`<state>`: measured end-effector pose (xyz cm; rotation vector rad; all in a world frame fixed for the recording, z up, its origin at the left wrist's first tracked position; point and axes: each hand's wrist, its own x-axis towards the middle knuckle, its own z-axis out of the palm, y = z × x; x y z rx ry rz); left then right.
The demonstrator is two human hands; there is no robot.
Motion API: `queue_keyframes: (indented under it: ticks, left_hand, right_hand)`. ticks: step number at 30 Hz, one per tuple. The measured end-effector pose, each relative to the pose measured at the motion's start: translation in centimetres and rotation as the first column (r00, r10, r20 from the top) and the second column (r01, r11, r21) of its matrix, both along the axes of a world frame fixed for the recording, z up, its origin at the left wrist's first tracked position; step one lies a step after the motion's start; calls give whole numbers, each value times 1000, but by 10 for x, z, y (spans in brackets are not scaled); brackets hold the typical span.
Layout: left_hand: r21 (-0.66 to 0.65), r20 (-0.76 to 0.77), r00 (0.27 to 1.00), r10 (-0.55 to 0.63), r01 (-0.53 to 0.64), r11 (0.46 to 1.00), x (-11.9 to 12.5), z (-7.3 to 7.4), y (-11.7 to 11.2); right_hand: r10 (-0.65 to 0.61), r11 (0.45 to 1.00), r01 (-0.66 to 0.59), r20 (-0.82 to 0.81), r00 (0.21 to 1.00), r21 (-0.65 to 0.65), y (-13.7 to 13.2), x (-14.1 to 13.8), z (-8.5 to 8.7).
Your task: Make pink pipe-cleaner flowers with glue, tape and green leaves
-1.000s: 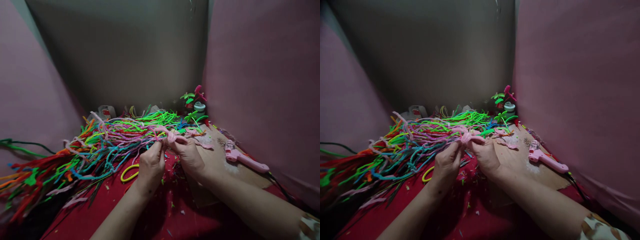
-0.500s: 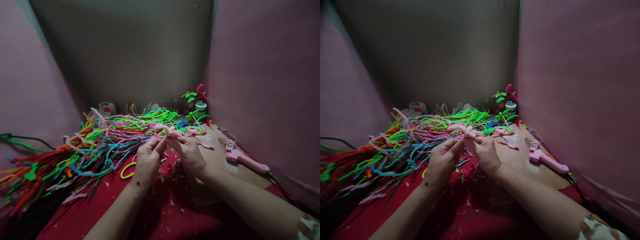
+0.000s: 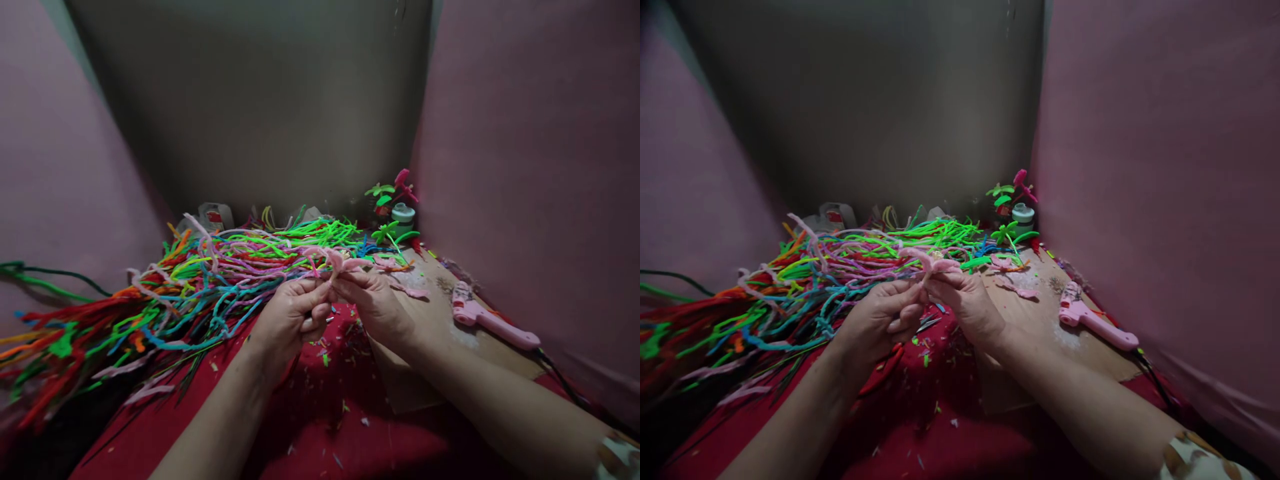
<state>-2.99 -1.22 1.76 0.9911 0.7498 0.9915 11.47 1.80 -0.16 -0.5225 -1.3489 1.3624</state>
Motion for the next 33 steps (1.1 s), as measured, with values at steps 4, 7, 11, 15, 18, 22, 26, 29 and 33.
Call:
queue_keyframes:
  ticks: [4,7,11,15,18,22,26,29,33]
  left_hand:
    - [66,-190,982,25,-12,998,2,0,2]
    - [370,-466,830,308,-134,919,8,-6,5]
    - [734,-508,542,670,-134,666,14,-20,6]
    - [722,-467,550,693,-215,657,9,-25,11]
    - [691,-433,604,669,-254,676,2,-18,22]
    - [607,-395,725,565,-256,752,-6,-5,37]
    - [513,-351,811,468,-252,821,-9,-10,38]
    - [454,-317,854,412,-244,857,-9,-20,33]
    - [419,-297,892,340,-199,886,-9,-21,28]
  right_hand:
    - [-35,999,37,-42,998,36,0,-2,-5]
    - [-100,992,102,-29,995,73,4,-2,-11]
    - [-191,979,187,41,981,75,7,-3,-13]
    - [-193,981,192,40,980,41,12,-12,-11]
    - [-162,987,163,35,986,-10,21,-22,-6]
    - [-202,979,202,5,979,-6,31,-33,1]
    - [-222,975,222,6,975,-3,31,-33,-4]
    - [-209,977,205,91,974,52,27,-27,-11]
    - [-234,965,206,176,956,165,19,-20,-10]
